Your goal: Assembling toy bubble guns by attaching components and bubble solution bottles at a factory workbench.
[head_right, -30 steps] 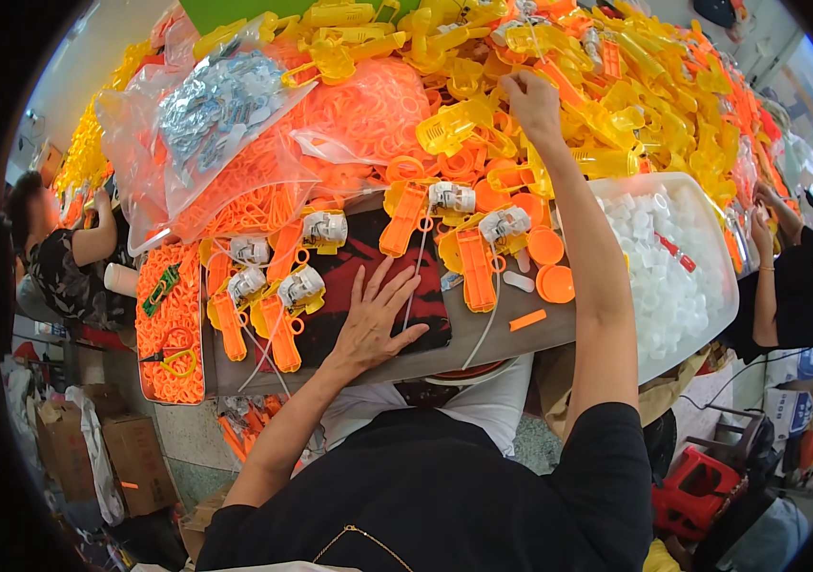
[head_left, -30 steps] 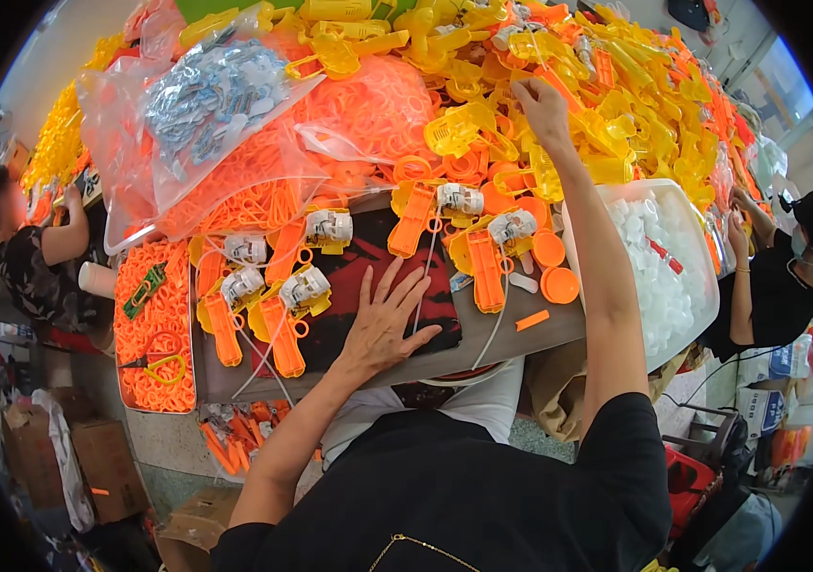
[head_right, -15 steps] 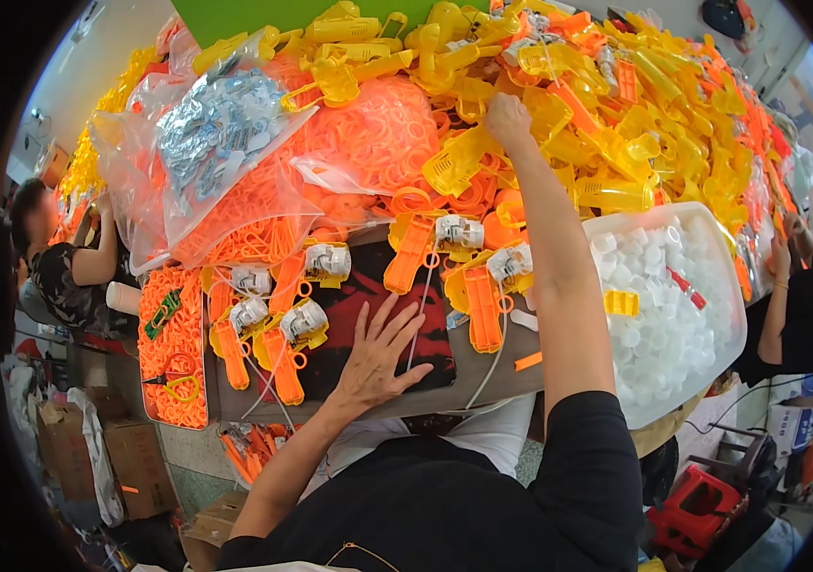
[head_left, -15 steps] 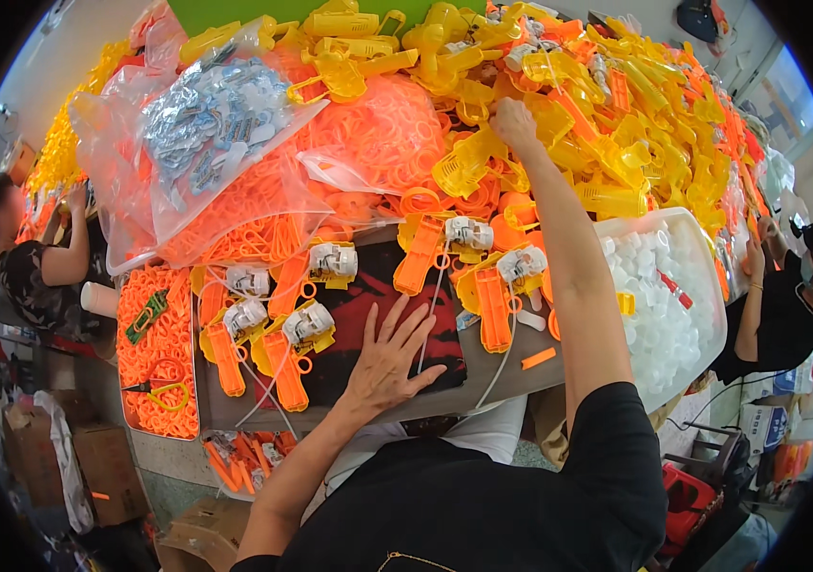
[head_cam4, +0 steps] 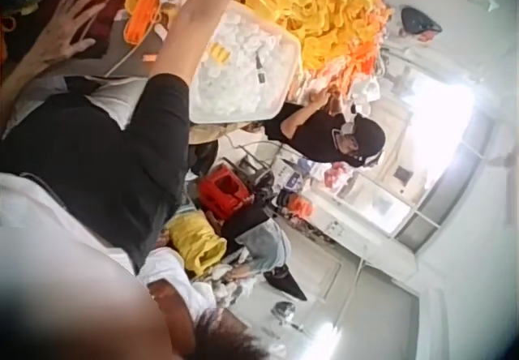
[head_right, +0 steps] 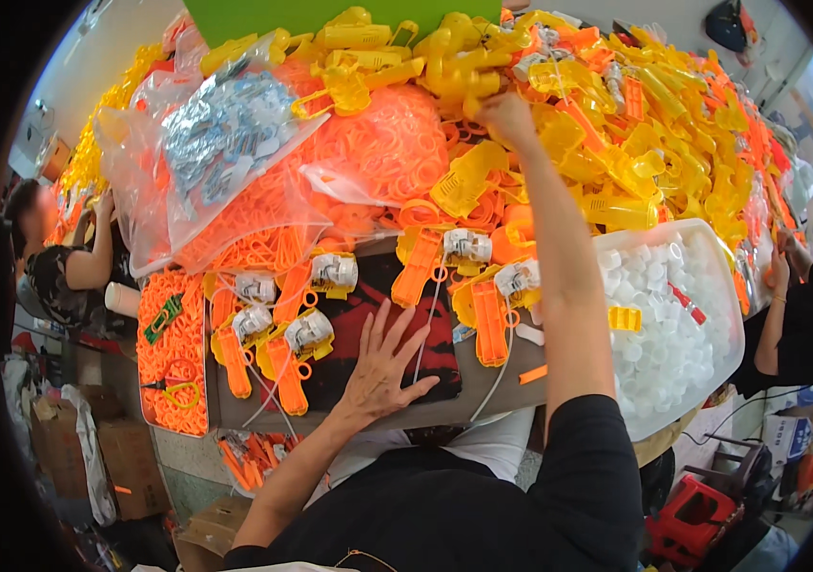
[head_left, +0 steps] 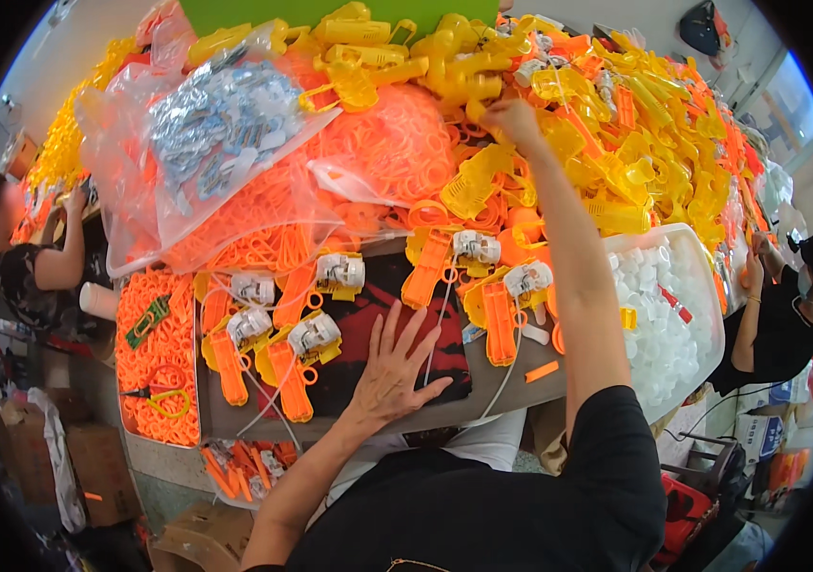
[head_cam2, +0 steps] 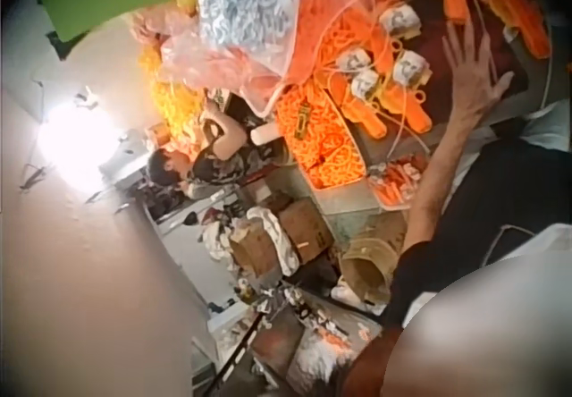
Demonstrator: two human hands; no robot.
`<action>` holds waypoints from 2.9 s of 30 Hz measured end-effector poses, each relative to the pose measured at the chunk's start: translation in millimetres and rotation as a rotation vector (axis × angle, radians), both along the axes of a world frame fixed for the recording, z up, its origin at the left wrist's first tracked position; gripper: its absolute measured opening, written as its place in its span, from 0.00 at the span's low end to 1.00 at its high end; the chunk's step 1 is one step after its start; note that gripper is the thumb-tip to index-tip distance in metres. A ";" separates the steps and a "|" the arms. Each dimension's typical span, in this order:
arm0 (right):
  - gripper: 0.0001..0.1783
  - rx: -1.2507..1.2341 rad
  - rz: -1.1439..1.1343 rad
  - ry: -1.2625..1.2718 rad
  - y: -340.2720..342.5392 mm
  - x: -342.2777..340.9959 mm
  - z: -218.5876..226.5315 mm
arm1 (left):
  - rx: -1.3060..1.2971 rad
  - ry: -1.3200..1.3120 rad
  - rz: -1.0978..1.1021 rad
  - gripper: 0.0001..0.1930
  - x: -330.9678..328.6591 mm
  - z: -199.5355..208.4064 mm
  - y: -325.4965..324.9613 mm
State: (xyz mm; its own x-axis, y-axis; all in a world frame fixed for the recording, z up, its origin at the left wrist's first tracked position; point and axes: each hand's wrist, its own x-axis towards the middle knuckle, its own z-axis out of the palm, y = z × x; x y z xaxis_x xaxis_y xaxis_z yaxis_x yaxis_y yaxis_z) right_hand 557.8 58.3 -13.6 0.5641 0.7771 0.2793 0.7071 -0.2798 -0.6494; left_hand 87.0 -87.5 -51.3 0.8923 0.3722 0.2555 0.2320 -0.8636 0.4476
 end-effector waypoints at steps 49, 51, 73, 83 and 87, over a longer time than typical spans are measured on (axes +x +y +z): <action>0.15 0.098 0.236 -0.430 -271.7 -332.8 -42.0 | 0.086 -0.537 1.230 0.05 -296.6 -152.0 -51.6; 0.14 0.120 0.226 -0.397 -278.5 -334.9 -44.0 | 0.095 -0.200 1.421 0.07 -359.7 -186.9 -31.1; 0.11 0.320 0.594 -0.199 -253.1 -442.0 -14.6 | -0.219 -0.893 1.412 0.23 -371.1 -69.4 -42.7; 0.13 0.198 1.025 0.063 -252.2 -523.9 -24.4 | -0.916 -1.140 0.705 0.30 -362.1 -20.3 -57.9; 0.13 0.238 0.953 0.216 -241.9 -536.6 -14.4 | -1.009 -1.044 0.560 0.34 -332.6 8.3 -60.9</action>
State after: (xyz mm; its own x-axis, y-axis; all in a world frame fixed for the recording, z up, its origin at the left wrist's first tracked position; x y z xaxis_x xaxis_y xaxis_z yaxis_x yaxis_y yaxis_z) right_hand 21.2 -183.5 -28.0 -0.2068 0.8682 0.4510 0.4287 0.4948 -0.7559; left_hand -245.6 -148.5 -43.0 0.1782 0.9789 0.0997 -0.3630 -0.0288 0.9314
